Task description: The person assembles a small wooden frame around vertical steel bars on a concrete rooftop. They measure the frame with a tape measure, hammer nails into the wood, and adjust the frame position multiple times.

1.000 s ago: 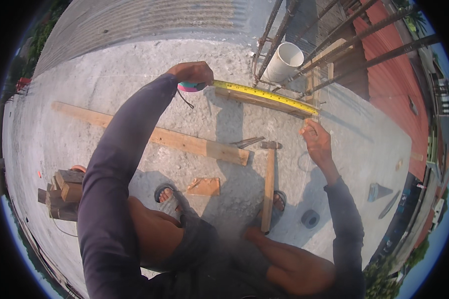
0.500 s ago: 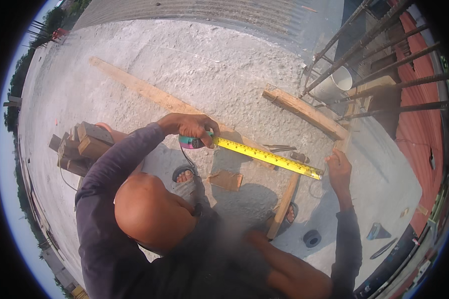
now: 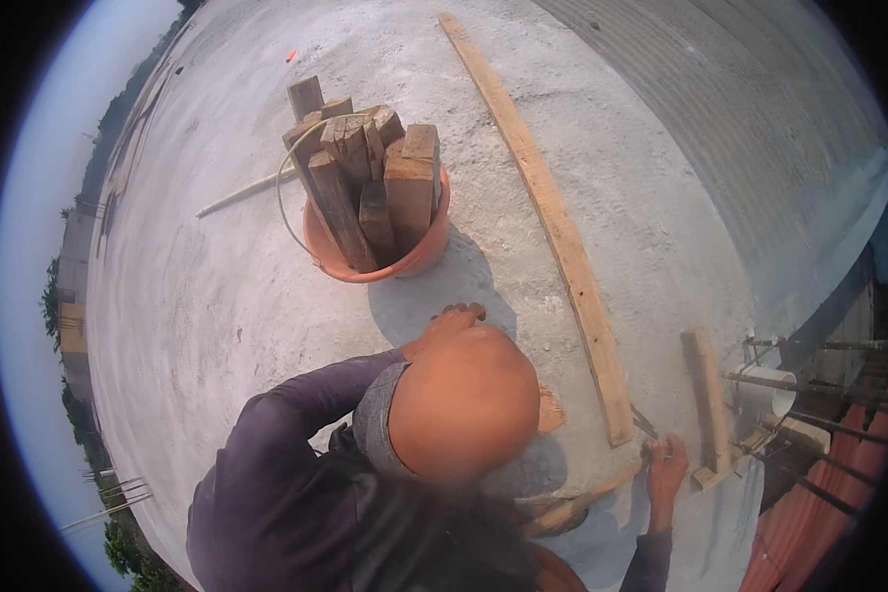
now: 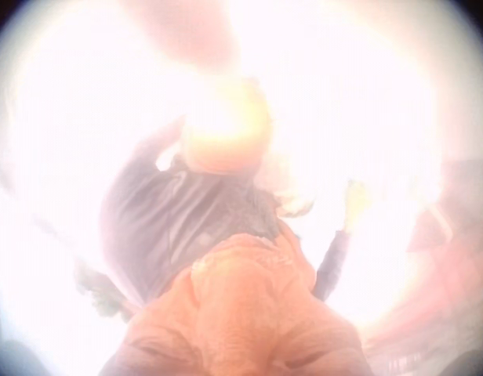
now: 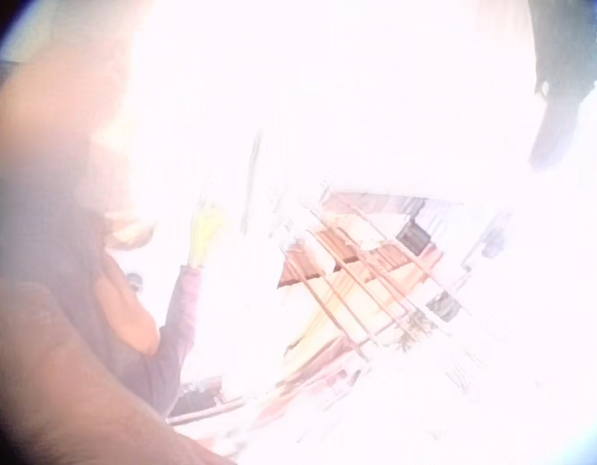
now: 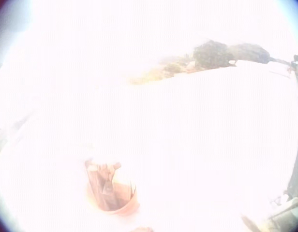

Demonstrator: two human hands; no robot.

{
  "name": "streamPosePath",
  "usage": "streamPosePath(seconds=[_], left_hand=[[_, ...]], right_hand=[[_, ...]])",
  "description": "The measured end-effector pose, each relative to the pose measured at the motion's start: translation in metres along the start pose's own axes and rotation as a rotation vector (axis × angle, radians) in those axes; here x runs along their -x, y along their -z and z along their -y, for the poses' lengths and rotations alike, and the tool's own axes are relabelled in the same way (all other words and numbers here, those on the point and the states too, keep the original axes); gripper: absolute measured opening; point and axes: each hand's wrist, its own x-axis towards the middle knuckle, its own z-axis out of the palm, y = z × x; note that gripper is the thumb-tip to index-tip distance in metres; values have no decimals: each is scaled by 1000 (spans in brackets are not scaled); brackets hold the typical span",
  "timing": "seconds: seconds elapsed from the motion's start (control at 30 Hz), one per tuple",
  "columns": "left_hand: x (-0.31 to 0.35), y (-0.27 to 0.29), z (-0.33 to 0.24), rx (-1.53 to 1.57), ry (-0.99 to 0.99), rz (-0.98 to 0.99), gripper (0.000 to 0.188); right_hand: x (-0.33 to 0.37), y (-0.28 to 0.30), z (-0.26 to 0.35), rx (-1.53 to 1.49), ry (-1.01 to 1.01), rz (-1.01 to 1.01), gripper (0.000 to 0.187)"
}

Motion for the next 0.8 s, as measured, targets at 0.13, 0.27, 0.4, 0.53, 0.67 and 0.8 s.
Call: streamPosePath(seconds=[0.13,0.27,0.4,0.53,0.67,0.8], left_hand=[[-9,54,8,-6,-77,-445,26],[-17,169,28,-74,-56,-923,21],[-59,284,87,70,168,-1056,14],[-82,316,131,474,470,-589,36],[-60,284,126,296,417,-444,30],[-23,272,111,205,303,-489,25]], right_hand=[[-7,-6,29,178,114,85,36],[2,23,49,378,204,225,34],[-18,48,65,397,109,214,36],[-53,48,103,399,275,160,35],[-85,35,159,297,299,214,32],[-106,19,199,377,382,232,32]])
